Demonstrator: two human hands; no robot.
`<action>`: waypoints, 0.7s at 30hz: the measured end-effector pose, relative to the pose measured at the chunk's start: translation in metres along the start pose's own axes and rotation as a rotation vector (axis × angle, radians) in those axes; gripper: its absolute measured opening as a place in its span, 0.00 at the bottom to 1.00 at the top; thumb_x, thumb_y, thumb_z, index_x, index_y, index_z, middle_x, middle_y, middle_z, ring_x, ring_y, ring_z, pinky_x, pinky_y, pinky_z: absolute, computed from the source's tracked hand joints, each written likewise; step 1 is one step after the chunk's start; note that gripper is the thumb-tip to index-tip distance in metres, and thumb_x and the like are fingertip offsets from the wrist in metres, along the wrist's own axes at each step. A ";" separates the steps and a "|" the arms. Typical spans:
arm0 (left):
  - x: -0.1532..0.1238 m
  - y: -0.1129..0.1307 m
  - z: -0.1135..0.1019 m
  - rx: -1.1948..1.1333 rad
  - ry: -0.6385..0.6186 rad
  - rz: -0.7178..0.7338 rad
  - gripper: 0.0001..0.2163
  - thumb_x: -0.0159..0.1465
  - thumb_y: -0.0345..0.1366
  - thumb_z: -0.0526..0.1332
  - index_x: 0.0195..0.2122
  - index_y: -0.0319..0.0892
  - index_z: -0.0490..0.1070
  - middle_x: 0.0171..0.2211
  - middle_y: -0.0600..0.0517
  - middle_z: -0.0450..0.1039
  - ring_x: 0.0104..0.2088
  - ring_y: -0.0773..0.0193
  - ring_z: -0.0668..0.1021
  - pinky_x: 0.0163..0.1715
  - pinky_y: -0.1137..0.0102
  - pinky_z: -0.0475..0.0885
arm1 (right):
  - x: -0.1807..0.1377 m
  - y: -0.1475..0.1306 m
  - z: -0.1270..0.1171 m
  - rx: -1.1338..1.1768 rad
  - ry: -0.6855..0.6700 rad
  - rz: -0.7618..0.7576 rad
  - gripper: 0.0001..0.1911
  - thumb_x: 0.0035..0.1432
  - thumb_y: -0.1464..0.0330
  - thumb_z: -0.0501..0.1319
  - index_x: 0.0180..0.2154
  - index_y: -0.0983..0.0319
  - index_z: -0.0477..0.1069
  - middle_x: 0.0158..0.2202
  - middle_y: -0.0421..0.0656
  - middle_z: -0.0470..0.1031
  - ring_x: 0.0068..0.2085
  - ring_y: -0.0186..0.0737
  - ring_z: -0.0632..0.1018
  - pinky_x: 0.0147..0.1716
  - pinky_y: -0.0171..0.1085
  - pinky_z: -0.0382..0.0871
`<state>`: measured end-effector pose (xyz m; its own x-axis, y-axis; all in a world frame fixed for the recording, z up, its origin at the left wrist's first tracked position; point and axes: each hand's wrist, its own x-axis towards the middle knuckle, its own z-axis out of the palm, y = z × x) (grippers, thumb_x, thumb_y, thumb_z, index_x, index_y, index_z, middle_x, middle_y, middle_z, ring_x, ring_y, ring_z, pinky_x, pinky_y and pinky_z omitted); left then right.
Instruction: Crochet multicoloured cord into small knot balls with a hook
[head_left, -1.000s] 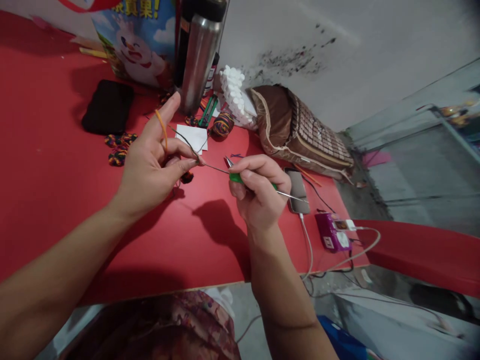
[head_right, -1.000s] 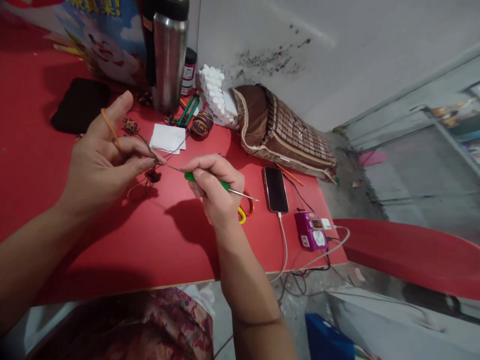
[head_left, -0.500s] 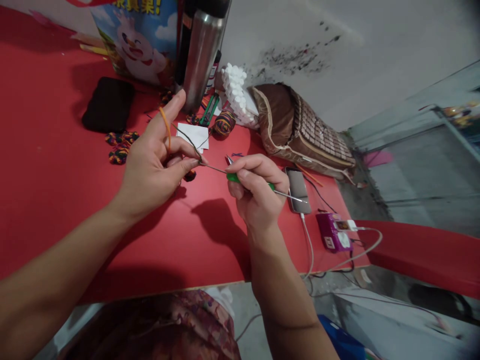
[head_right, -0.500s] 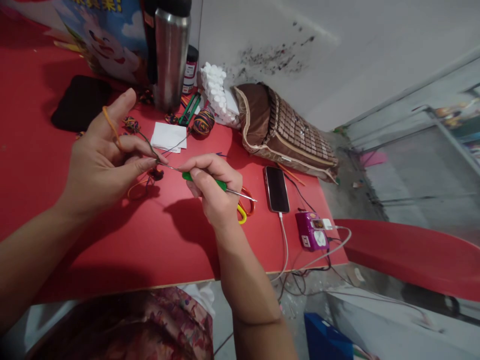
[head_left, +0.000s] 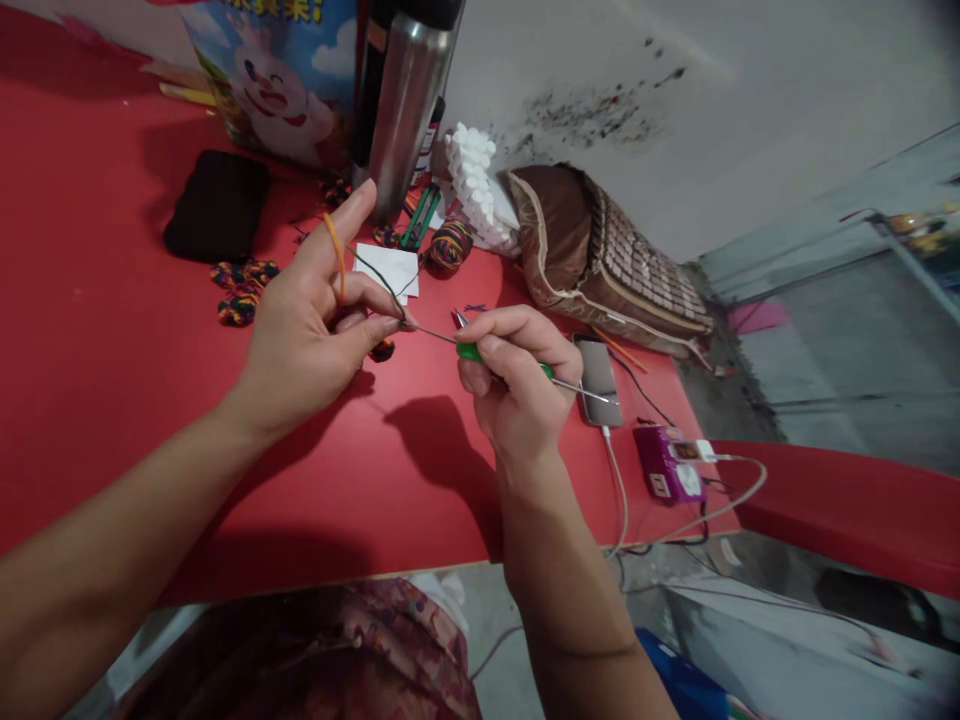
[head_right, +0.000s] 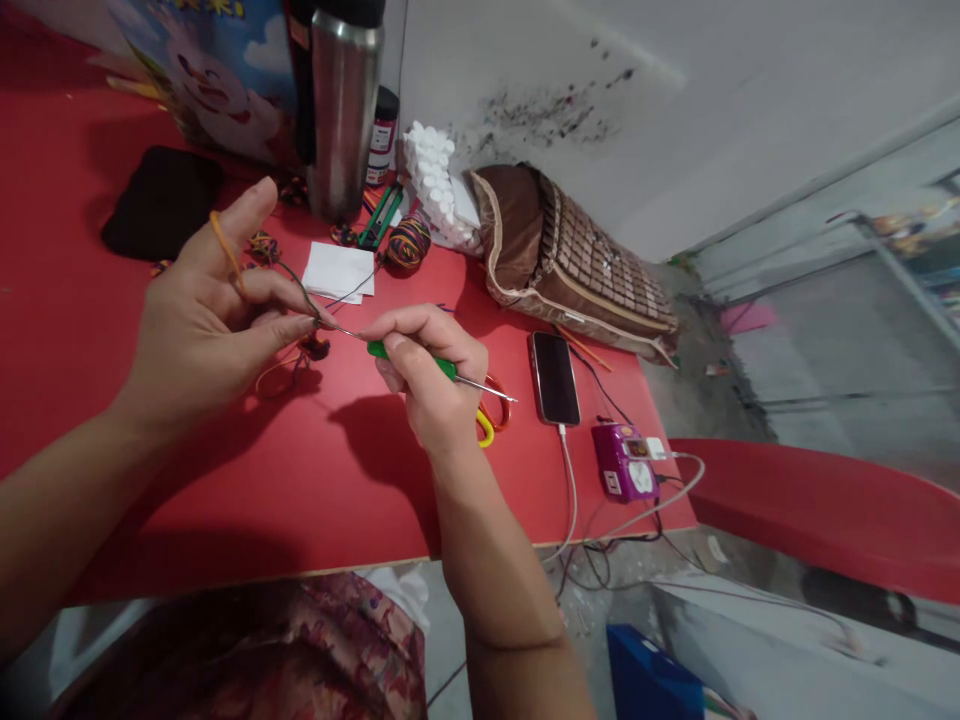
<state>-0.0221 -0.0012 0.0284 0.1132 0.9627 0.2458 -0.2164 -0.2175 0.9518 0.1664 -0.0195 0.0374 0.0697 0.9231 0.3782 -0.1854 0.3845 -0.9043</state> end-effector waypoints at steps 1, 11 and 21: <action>0.000 0.001 0.000 0.002 0.003 -0.004 0.50 0.58 0.27 0.71 0.82 0.43 0.55 0.31 0.58 0.82 0.26 0.64 0.79 0.25 0.67 0.71 | 0.000 0.000 0.000 -0.007 -0.001 0.003 0.07 0.56 0.72 0.66 0.30 0.60 0.85 0.18 0.34 0.68 0.16 0.27 0.63 0.16 0.30 0.53; -0.003 0.013 0.004 -0.004 0.046 -0.081 0.49 0.59 0.25 0.71 0.82 0.42 0.56 0.31 0.58 0.82 0.27 0.63 0.80 0.27 0.68 0.74 | -0.002 0.002 -0.002 -0.026 -0.033 -0.015 0.08 0.59 0.72 0.66 0.31 0.60 0.84 0.19 0.34 0.69 0.17 0.27 0.63 0.16 0.30 0.54; 0.000 0.021 0.009 -0.168 0.123 -0.197 0.49 0.58 0.19 0.73 0.81 0.39 0.58 0.27 0.58 0.82 0.28 0.62 0.80 0.32 0.68 0.76 | -0.001 0.002 0.001 0.008 0.001 -0.046 0.08 0.60 0.73 0.66 0.32 0.61 0.85 0.18 0.34 0.68 0.17 0.27 0.63 0.17 0.30 0.55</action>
<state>-0.0176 -0.0074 0.0505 0.0530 0.9983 0.0252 -0.3604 -0.0045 0.9328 0.1652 -0.0197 0.0349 0.0797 0.9043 0.4194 -0.1901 0.4268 -0.8842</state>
